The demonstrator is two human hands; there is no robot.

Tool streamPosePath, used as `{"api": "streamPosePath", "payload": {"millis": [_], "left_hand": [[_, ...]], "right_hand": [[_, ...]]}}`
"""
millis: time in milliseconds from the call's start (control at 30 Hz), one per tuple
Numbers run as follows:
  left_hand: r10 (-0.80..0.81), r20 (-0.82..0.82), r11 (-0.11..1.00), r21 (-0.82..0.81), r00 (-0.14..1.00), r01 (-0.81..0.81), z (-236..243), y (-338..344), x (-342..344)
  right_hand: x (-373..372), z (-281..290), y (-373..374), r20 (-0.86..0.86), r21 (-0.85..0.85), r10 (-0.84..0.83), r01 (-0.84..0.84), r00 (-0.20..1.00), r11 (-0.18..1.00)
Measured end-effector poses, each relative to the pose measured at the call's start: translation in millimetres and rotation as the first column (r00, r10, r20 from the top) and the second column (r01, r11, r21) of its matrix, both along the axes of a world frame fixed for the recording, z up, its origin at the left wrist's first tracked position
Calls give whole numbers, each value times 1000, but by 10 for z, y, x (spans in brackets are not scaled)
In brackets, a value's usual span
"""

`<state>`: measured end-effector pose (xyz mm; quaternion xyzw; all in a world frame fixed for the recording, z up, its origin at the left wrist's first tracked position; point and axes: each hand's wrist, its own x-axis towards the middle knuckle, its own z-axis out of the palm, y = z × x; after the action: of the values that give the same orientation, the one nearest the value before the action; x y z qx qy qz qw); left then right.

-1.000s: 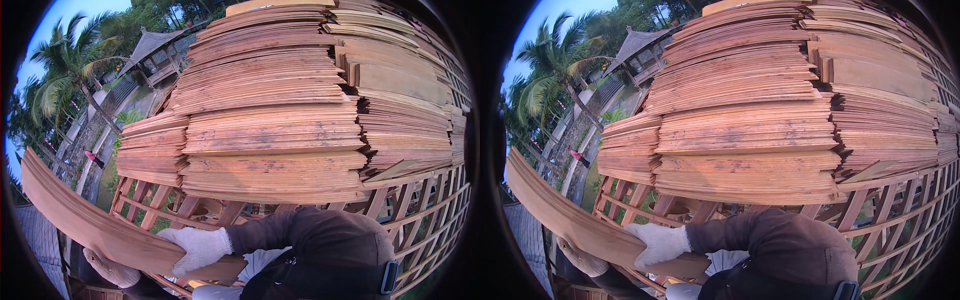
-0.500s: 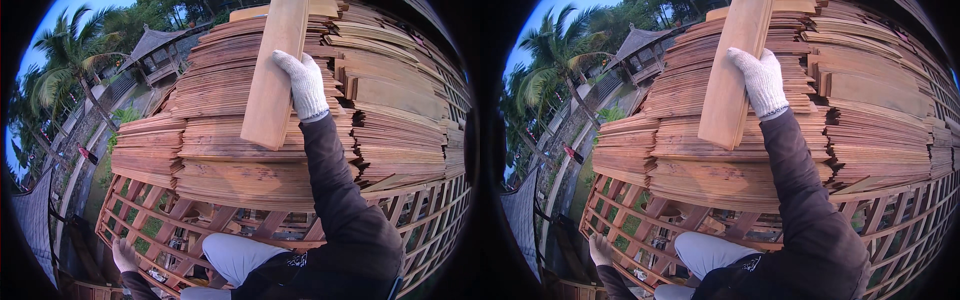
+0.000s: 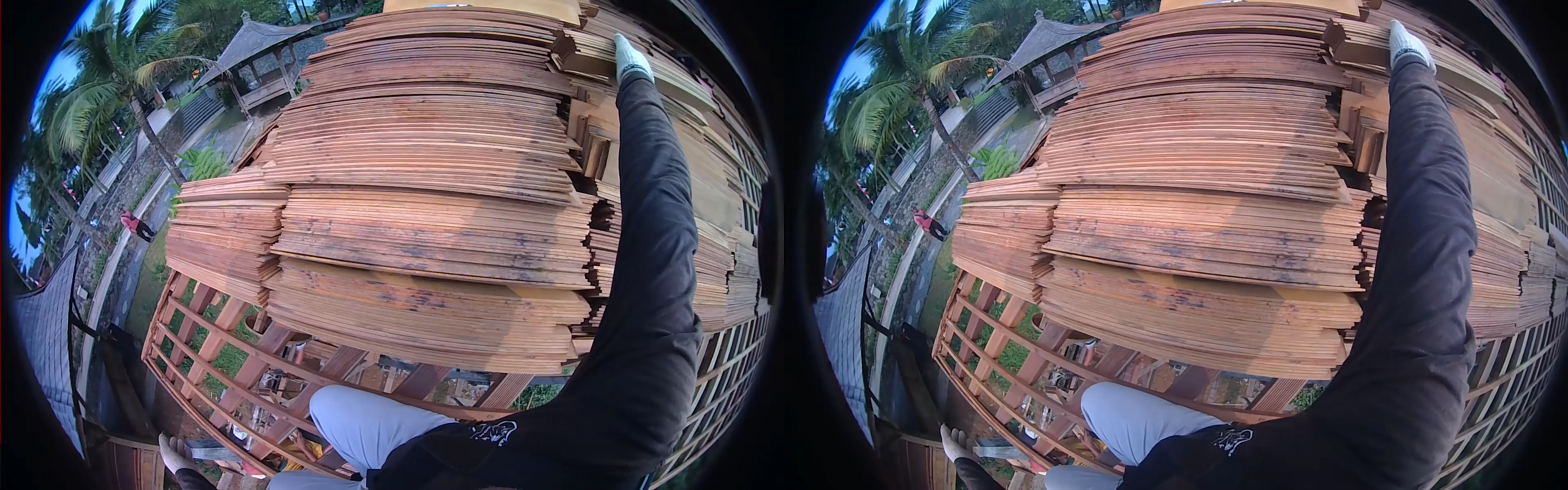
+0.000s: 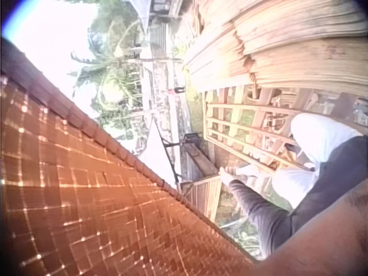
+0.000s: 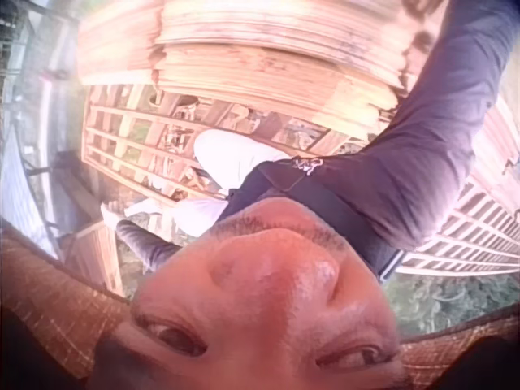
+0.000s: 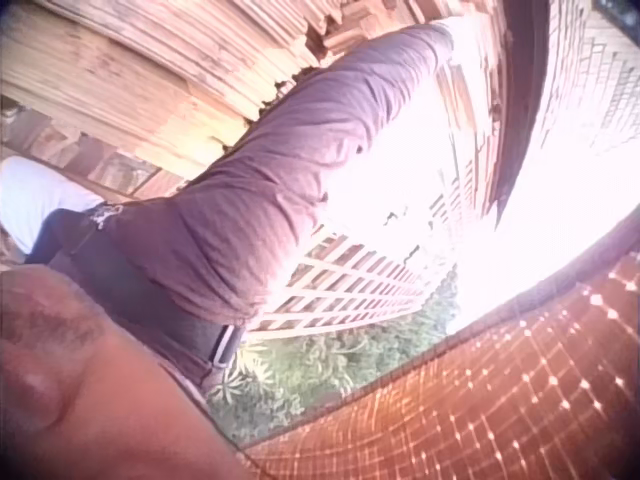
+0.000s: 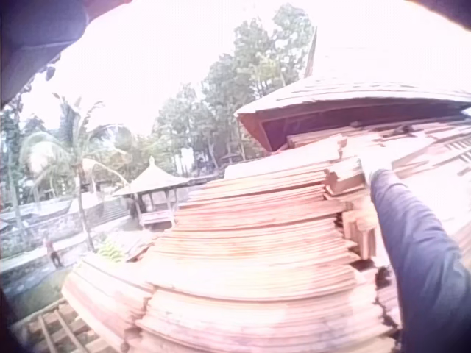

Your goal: The person is on a roof structure handling wood shingles, picking up small stacks from a large pile and moving them onto the wooden lattice frame of the roof.

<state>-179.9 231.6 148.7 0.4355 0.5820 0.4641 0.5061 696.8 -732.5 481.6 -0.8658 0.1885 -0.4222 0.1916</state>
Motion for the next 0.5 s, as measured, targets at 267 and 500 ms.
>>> {"api": "streamPosePath", "payload": {"millis": [267, 500], "left_hand": [[-42, -102, 997, 63, 994, 48, -48, -298, 517], [-361, 111, 923, 187, 926, 337, -153, -588, 978]], "right_hand": [[75, -256, 75, -554, -577, -238, -162, 798, 800], [-136, -351, -49, -259, -417, -116, -3, 959, 909]]}}
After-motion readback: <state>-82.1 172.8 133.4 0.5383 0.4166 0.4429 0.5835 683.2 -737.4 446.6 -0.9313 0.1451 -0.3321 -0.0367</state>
